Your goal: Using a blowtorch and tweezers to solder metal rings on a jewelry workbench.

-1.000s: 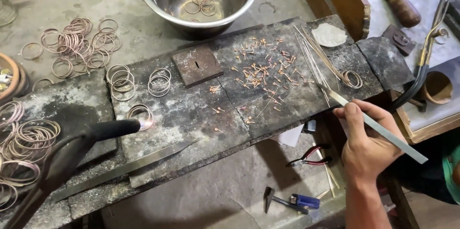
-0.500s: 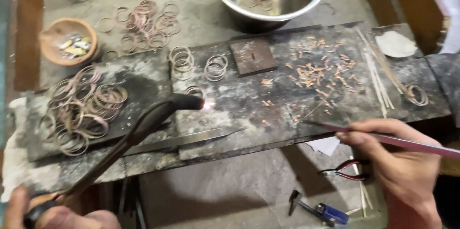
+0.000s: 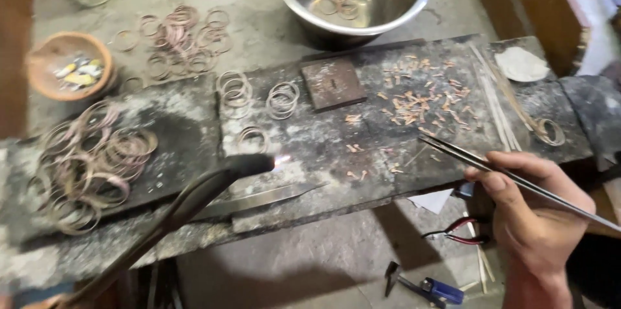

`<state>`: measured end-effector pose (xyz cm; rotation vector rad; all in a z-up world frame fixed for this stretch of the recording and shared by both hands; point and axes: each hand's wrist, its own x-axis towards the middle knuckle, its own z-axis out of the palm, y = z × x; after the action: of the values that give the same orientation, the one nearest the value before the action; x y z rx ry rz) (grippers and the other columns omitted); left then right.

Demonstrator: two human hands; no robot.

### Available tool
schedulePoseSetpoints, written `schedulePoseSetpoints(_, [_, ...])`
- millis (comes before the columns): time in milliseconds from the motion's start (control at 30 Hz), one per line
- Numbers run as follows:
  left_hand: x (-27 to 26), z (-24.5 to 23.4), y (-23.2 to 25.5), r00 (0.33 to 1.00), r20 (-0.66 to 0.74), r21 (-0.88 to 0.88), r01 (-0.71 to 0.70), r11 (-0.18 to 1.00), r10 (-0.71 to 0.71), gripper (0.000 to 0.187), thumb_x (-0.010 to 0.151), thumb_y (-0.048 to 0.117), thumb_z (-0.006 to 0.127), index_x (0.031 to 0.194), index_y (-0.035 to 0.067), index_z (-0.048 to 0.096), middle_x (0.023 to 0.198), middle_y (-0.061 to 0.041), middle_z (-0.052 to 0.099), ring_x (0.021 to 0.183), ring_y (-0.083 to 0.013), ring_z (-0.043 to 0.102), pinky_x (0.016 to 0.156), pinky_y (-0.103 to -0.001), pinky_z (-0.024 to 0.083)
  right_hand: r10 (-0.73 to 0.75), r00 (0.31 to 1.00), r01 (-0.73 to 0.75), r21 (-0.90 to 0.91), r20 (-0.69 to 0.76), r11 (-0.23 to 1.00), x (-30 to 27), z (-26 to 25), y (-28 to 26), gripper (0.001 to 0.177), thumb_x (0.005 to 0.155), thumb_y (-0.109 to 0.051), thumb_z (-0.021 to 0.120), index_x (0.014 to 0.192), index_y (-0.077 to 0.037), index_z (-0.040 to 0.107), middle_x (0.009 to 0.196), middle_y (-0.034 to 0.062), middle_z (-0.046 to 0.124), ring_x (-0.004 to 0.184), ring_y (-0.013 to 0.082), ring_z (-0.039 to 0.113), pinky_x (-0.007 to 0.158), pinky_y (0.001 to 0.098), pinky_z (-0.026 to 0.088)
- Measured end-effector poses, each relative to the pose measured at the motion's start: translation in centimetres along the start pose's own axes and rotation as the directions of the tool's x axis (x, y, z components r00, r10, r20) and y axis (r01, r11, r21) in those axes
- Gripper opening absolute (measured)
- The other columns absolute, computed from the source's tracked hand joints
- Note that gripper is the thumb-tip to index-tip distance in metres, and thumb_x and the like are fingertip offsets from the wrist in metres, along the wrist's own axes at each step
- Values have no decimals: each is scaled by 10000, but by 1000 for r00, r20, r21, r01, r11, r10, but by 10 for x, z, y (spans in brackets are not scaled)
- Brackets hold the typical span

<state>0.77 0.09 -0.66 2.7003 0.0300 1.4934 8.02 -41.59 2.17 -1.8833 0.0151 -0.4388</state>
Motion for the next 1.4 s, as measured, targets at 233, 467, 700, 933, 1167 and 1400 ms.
schedulePoseSetpoints(233, [5, 28, -2, 991, -133, 6, 6, 1000, -5, 429, 1096, 47, 358, 1128, -325, 571, 1079, -431, 594, 819, -449, 526, 853, -530, 491, -153, 988, 156, -93, 37, 983, 2, -24, 21, 104, 979, 26, 690, 1052, 40, 617, 1070, 219, 683, 1017, 267, 710, 966, 287, 588])
schedulePoseSetpoints(467, [-6, -1, -21, 972, -233, 135, 57, 989, -24, 490, 1092, 102, 355, 1173, -285, 643, 969, -365, 598, 894, -515, 565, 864, -584, 478, 81, 970, -66, -70, 228, 995, 41, 3, -14, 201, 1026, -26, 613, 1217, 33, 634, 1142, 179, 679, 1021, 254, 745, 1017, 283, 551])
schedulePoseSetpoints(700, [11, -9, 0, 967, -184, 193, 212, 958, -177, 507, 1207, 263, 349, 1221, -172, 609, 1010, -286, 599, 997, -434, 512, 914, -498, 455, -2, 939, 109, -293, 344, 950, 64, 69, -70, 157, 925, -91, 775, 1063, -25, 744, 765, 57, 589, 693, 109, 461, 666, 257, 323])
schedulePoseSetpoints(933, [18, -15, 8, 930, -203, 228, 349, 909, -306, 543, 1242, 269, 333, 1191, -204, 595, 1127, -316, 505, 1072, -459, 485, 957, -525, 449, -233, 823, 367, -171, 518, 915, 63, 117, -78, 191, 901, -153, 767, 1050, -36, 789, 1029, 70, 804, 885, 136, 761, 827, 238, 575])
schedulePoseSetpoints(1167, [17, -15, 1, 933, -197, 190, 337, 922, -301, 530, 1239, 270, 338, 1201, -202, 575, 1083, -309, 554, 1073, -448, 478, 966, -510, 439, -279, 824, 437, -239, 493, 867, 69, 121, -88, 187, 936, -139, 762, 1102, -55, 775, 1013, 54, 795, 872, 116, 752, 831, 242, 559])
schedulePoseSetpoints(1400, [14, -27, 6, 975, -104, 327, 220, 919, -196, 440, 1237, 137, 357, 997, -170, 560, 1024, -309, 627, 966, -444, 636, 926, -517, 557, -180, 898, 292, -238, 401, 926, 76, 90, -92, 233, 965, 7, 767, 1171, 100, 707, 1118, 194, 743, 967, 223, 720, 845, 266, 559])
